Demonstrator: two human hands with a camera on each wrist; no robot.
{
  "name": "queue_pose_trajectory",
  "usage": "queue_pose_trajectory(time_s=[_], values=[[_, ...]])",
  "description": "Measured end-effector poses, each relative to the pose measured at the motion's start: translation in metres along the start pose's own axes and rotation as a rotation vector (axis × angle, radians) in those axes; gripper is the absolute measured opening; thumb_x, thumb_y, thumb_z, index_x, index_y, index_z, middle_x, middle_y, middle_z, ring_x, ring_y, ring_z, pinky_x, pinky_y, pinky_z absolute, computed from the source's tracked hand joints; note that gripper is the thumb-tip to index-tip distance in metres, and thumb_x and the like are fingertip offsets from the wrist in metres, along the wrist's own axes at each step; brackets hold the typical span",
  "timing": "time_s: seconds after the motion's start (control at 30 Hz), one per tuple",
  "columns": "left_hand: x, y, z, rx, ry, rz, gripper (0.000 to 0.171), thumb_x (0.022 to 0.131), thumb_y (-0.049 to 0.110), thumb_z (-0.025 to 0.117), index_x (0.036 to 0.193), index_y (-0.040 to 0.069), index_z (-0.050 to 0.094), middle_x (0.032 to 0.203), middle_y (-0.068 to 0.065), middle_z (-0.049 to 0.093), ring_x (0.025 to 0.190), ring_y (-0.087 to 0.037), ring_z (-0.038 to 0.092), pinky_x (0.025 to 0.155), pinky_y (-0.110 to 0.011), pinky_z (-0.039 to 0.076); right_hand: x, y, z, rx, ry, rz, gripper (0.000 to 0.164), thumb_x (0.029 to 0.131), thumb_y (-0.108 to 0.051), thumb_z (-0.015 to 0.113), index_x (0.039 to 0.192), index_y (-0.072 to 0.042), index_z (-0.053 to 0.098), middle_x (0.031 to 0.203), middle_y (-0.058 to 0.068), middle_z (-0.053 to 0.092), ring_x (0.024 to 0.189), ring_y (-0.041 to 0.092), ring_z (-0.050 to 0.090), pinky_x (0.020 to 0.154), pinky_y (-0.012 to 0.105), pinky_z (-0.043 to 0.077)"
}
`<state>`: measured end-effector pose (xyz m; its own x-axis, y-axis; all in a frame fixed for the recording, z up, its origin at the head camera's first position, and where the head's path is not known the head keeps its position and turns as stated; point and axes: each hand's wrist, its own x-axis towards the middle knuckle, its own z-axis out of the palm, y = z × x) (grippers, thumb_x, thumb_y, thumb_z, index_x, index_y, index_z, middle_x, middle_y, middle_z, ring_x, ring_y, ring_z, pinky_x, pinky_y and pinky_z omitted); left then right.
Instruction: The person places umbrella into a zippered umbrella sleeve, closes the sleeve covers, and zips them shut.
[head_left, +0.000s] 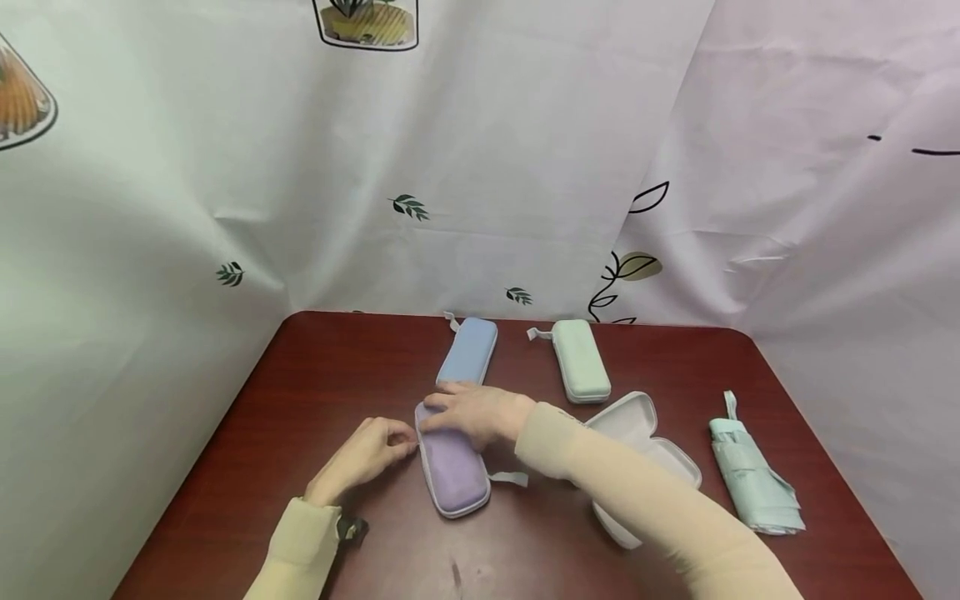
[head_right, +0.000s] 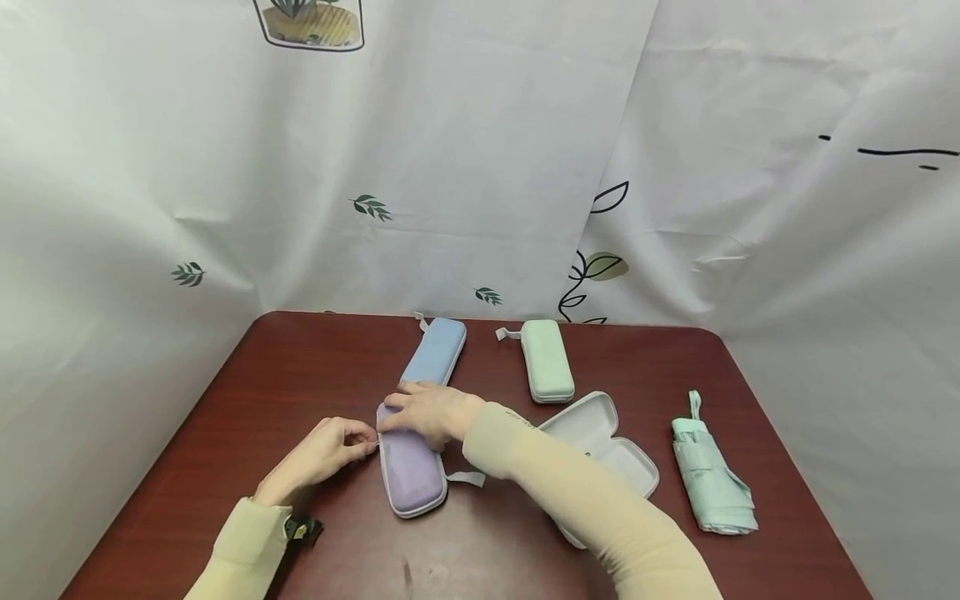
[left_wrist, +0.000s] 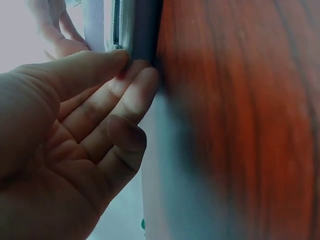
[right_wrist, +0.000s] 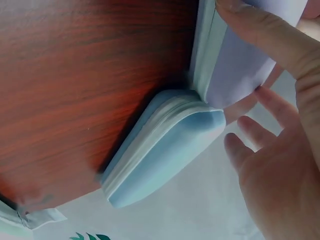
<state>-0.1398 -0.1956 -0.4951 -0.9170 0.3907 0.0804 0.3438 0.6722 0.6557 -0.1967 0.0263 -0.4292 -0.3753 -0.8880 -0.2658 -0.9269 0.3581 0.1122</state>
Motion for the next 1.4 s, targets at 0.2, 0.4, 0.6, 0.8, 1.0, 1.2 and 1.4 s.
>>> queue_pose_trajectory(time_s=[0.2,0.4,0.6,0.8,1.0,1.2,1.4], values=[[-0.001,0.001,0.001,-0.023,-0.033,0.018,0.006,0.09,0.014,0.07,0.086,0.01,0.072,0.073,0.011,0.065,0.067,0.001,0.057,0.062,-0.023,0.048,-0.006,-0.002,0.003,0.094,-0.013,0.047,0.086,0.067,-0.021,0.091,0.141,-0.036,0.049,0.151,-0.002,0.036,0.144,0.025,0.022,0.11,0.03,0.029],[-0.005,0.005,0.004,-0.024,-0.032,0.025,0.004,0.087,0.01,0.071,0.084,0.012,0.071,0.069,0.015,0.062,0.063,0.001,0.056,0.059,-0.023,0.048,-0.011,-0.006,0.009,0.105,0.033,0.057,0.09,0.062,-0.033,0.093,0.142,-0.03,0.05,0.149,0.002,0.039,0.143,0.025,0.026,0.112,0.033,0.025],[-0.021,0.01,0.004,-0.02,-0.024,0.017,0.009,0.083,0.005,0.072,0.082,0.014,0.071,0.067,0.015,0.06,0.061,0.002,0.055,0.057,-0.022,0.047,-0.012,-0.008,0.017,0.164,0.101,0.113,0.088,0.058,-0.038,0.094,0.136,-0.024,0.054,0.142,0.006,0.045,0.133,0.02,0.04,0.107,0.033,0.033],[-0.035,0.011,0.001,-0.03,-0.017,0.019,0.01,0.083,0.006,0.073,0.083,0.015,0.071,0.069,0.015,0.061,0.064,0.002,0.055,0.058,-0.023,0.047,-0.015,-0.012,0.017,0.207,0.127,0.185,0.083,0.057,-0.038,0.094,0.13,-0.019,0.058,0.135,0.006,0.051,0.126,0.021,0.047,0.1,0.033,0.041],[-0.051,0.007,-0.004,-0.033,-0.006,0.003,0.004,0.084,0.011,0.074,0.086,0.015,0.072,0.073,0.015,0.064,0.067,0.002,0.058,0.061,-0.024,0.049,-0.015,-0.022,0.016,0.215,0.132,0.263,0.081,0.056,-0.041,0.093,0.126,-0.018,0.06,0.124,0.003,0.054,0.114,0.02,0.052,0.09,0.034,0.047],[-0.065,0.005,-0.003,-0.03,0.011,-0.029,0.004,0.087,0.017,0.072,0.085,0.013,0.073,0.072,0.017,0.063,0.067,0.003,0.057,0.061,-0.023,0.048,-0.014,-0.027,0.018,0.194,0.13,0.31,0.082,0.057,-0.047,0.092,0.126,-0.016,0.06,0.119,0.003,0.056,0.108,0.02,0.053,0.087,0.034,0.048],[-0.068,0.005,-0.002,-0.025,0.042,-0.038,0.004,0.085,0.013,0.073,0.083,0.016,0.072,0.07,0.018,0.061,0.065,0.003,0.055,0.06,-0.022,0.048,-0.015,-0.031,0.021,0.156,0.155,0.377,0.078,0.056,-0.052,0.09,0.119,-0.015,0.062,0.106,0.004,0.059,0.1,0.022,0.056,0.078,0.035,0.051]])
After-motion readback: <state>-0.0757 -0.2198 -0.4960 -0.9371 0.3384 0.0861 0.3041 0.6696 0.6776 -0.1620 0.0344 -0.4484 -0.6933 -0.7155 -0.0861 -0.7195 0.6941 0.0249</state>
